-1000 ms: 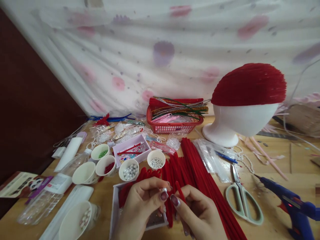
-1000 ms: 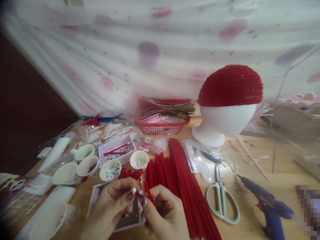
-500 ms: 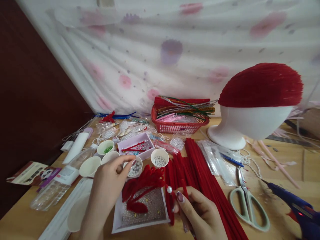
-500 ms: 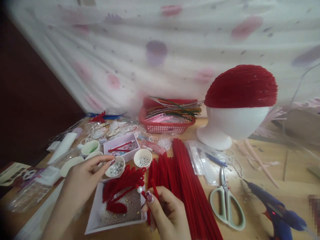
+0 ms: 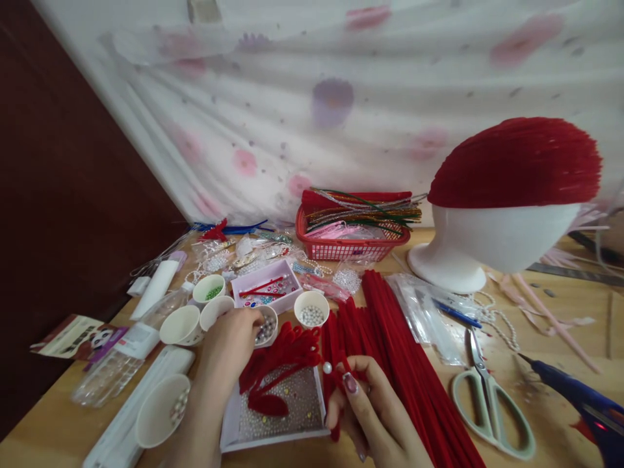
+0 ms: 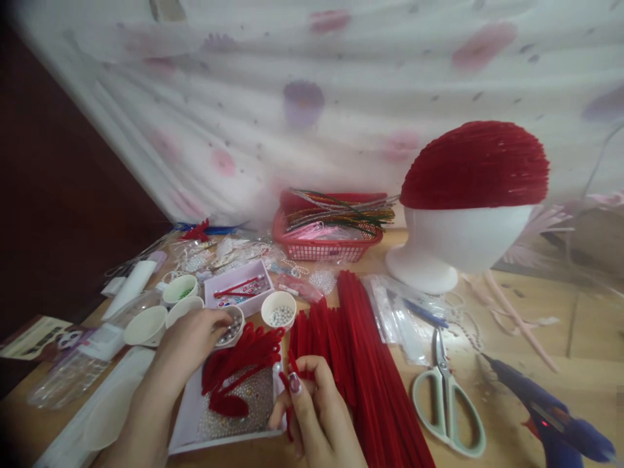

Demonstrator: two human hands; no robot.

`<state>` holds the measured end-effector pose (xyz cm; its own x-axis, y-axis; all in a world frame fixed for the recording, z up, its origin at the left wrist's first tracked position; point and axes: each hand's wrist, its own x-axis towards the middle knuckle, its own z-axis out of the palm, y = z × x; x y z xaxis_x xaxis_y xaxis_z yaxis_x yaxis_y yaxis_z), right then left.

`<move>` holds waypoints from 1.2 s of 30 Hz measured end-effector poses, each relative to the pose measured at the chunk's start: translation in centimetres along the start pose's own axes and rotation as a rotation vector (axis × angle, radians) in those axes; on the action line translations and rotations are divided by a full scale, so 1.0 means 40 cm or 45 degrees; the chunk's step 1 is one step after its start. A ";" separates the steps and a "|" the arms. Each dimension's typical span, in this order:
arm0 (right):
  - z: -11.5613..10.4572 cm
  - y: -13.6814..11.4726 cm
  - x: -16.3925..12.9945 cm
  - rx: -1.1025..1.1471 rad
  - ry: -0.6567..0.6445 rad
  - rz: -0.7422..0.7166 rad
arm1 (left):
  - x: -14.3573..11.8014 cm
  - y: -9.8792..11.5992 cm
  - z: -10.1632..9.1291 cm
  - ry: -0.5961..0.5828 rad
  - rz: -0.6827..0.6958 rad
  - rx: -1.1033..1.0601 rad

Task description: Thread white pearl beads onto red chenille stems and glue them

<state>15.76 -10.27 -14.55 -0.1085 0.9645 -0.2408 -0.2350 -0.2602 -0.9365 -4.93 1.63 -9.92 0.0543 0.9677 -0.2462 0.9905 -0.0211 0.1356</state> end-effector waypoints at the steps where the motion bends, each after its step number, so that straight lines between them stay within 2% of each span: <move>1: 0.001 0.001 -0.001 0.006 0.008 0.008 | 0.001 0.002 0.000 -0.001 0.011 0.004; 7: 0.005 -0.020 0.005 0.049 0.083 -0.029 | -0.006 0.006 -0.004 0.041 0.113 0.018; 10: 0.007 -0.033 0.010 -0.023 0.045 -0.081 | -0.022 -0.003 -0.010 0.141 0.217 -0.145; 12: 0.013 -0.039 0.009 -0.069 0.101 -0.131 | -0.041 -0.006 -0.013 0.223 0.266 -0.426; 14: 0.022 -0.046 0.003 -0.079 0.208 -0.186 | -0.068 0.003 -0.012 0.216 0.228 -0.819; 18: 0.041 -0.064 -0.020 -0.102 0.329 -0.304 | -0.135 0.052 0.002 0.064 0.142 -1.600; 22: 0.050 -0.075 -0.044 -0.220 0.368 -0.474 | -0.181 0.093 0.029 -0.101 0.143 -2.007; 24: 0.054 -0.073 -0.057 -0.203 0.373 -0.445 | -0.189 0.100 0.045 -0.189 0.174 -2.106; 28: 0.063 -0.065 -0.082 -0.103 0.376 -0.264 | -0.194 0.100 0.069 -0.311 0.205 -2.183; 36: 0.071 -0.072 -0.097 -0.166 0.348 -0.277 | -0.214 0.112 0.061 -0.314 0.177 -2.293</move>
<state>14.12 -13.38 -10.21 0.1967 0.9776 -0.0749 -0.0974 -0.0565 -0.9936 -0.67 -7.36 -9.57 0.2958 0.9243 -0.2412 -0.3414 0.3381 0.8770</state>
